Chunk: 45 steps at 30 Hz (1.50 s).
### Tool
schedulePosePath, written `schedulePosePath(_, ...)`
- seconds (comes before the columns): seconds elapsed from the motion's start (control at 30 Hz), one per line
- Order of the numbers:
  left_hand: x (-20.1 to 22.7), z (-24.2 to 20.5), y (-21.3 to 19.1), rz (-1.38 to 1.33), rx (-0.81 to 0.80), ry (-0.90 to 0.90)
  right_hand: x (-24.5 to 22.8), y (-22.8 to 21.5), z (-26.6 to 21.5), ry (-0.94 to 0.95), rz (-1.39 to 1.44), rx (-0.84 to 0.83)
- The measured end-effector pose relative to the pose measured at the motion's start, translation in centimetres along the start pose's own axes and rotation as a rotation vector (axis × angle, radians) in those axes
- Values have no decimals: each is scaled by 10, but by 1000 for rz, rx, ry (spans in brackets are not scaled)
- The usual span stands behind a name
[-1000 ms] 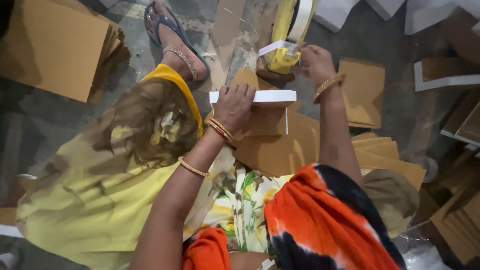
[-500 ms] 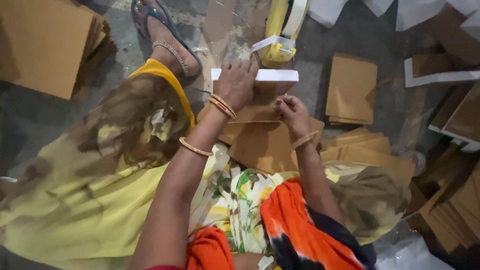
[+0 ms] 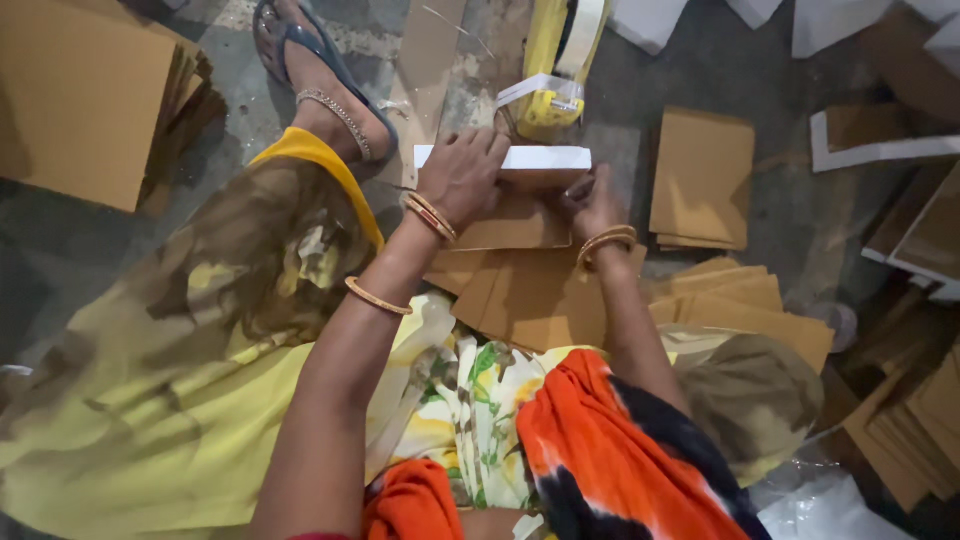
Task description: The person sits on the floor and assembles small cardboard boxes. They fold the flaps of the brown cardboard and secure them using a yellow tape dispenser. The finished boxes are placed in a pile nearby.
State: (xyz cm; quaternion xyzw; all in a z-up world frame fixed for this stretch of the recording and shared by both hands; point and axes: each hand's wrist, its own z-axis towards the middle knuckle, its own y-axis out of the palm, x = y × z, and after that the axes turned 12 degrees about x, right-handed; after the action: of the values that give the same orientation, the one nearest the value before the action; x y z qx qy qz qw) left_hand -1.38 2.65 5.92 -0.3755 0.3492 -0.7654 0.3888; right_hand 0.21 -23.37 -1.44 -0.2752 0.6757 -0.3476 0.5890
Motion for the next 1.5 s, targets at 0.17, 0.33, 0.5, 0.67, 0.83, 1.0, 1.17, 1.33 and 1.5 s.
schedulePosePath(0.17, -8, -2, -2, 22, 15, 29, -23, -27, 19, -246, 478, -108)
schedulePosePath(0.33, -7, -5, 1, 40, -11, 64, -46, -54, 23, -118, 815, -173)
schedulePosePath(0.5, -9, -4, 2, 10, 37, 57, -79, -32, 43, -62, 912, -341)
schedulePosePath(0.67, -13, -2, 13, -5, -11, 12, -71, -6, 64, 34, 912, -262)
schedulePosePath(0.83, -8, -3, 6, 47, 52, 54, -73, 1, 72, -133, 838, -163)
schedulePosePath(1.0, 12, -43, -2, 21, 152, 123, -48, -24, 22, 10, 794, -343)
schedulePosePath(1.17, 28, -66, -8, 25, 99, 196, -3, -39, 3, 168, 718, -527)
schedulePosePath(1.33, 42, -61, -18, 24, 98, 205, 8, -12, 12, -5, 47, -352)
schedulePosePath(1.5, 45, -57, -12, 25, 62, 98, -1, -45, -20, 222, 511, -123)
